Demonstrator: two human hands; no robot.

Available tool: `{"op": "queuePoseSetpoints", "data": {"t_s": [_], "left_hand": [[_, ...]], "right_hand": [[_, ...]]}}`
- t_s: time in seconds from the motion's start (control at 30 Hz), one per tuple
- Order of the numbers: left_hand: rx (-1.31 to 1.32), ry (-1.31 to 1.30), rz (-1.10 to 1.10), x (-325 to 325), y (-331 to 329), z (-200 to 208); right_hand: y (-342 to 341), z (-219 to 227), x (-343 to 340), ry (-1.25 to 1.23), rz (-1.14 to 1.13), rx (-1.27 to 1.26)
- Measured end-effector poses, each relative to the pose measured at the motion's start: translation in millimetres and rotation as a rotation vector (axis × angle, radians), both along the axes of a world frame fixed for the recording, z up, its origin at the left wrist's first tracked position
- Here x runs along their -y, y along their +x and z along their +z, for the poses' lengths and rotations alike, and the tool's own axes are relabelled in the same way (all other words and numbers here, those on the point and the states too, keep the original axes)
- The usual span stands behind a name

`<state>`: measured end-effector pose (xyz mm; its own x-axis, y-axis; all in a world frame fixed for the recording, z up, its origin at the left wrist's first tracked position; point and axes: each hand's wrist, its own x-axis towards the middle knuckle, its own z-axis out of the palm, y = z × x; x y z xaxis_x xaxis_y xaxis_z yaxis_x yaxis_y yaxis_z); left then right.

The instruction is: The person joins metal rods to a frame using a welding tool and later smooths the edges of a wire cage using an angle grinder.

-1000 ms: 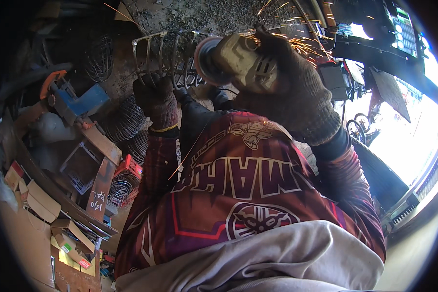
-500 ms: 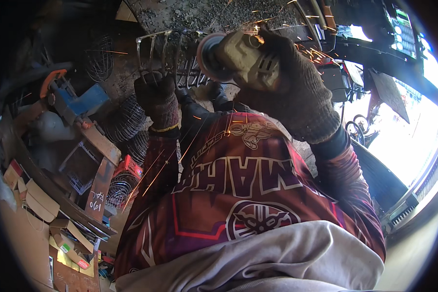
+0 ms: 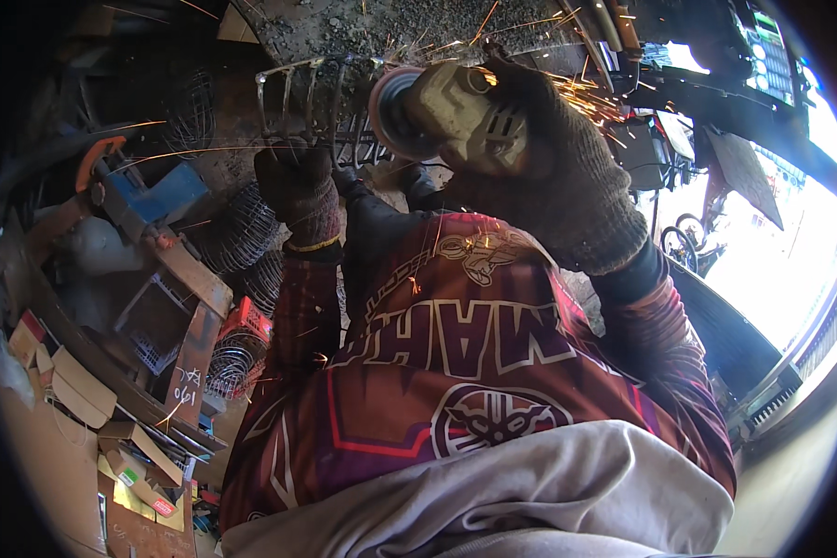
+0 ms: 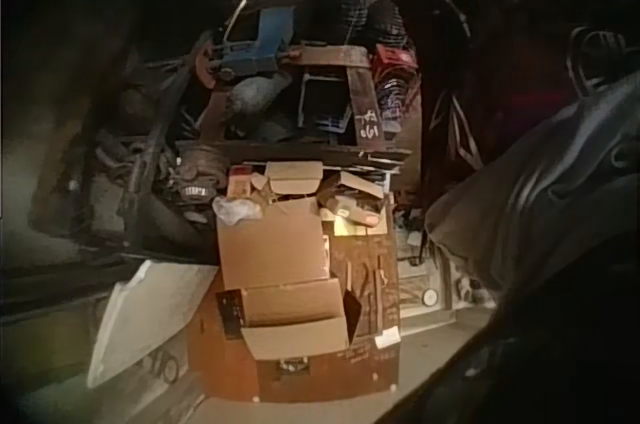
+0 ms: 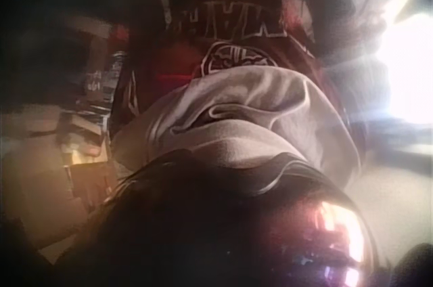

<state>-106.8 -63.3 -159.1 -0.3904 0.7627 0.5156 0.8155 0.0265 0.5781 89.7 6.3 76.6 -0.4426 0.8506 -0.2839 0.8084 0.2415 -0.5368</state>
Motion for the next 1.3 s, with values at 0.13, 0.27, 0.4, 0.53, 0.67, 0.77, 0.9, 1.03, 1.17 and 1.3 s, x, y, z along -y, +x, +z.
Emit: {"op": "queuePoseSetpoints", "data": {"t_s": [0.13, 0.27, 0.4, 0.53, 0.67, 0.77, 0.9, 1.03, 1.17, 1.3], "left_hand": [[-0.311, 0.034, -0.082, -5.7, -6.3, 21.3], [-0.269, 0.029, -0.076, 0.2, -9.1, 11.7], [-0.013, 0.018, -0.041, 0.5, -6.4, -1.4], [-0.215, 0.018, -0.076, 1.1, -13.5, -7.4], [-0.391, 0.048, -0.082, -4.8, -12.1, 15.6], [-0.309, -0.082, -0.089, 0.6, -11.9, -6.2], [-0.215, -0.072, -0.019, 3.4, -5.9, -3.5], [-0.268, -0.026, -0.017, 0.8, -3.7, 3.0], [-0.523, -0.085, -0.117, 2.5, -22.6, -13.6], [-0.075, -0.092, -0.023, 4.1, -5.5, -4.1]], "right_hand": [[0.2, -8.2, 4.6, 0.096, -0.015, -0.153], [-3.2, 0.9, 4.2, 0.038, -0.001, 0.009], [-2.5, 4.0, 3.0, 0.012, -0.009, -0.050], [1.4, -0.8, 3.4, 0.060, 0.027, -0.056], [2.0, -7.2, 3.3, 0.038, -0.016, -0.103], [7.8, -7.3, 2.4, 0.060, 0.000, -0.040], [3.0, 1.4, -3.0, 0.038, 0.048, 0.078], [3.6, -4.5, -0.1, 0.054, -0.008, -0.047], [3.6, 1.3, 2.0, 0.092, -0.005, 0.044], [7.7, -8.7, 5.2, 0.090, 0.024, -0.024]]}}
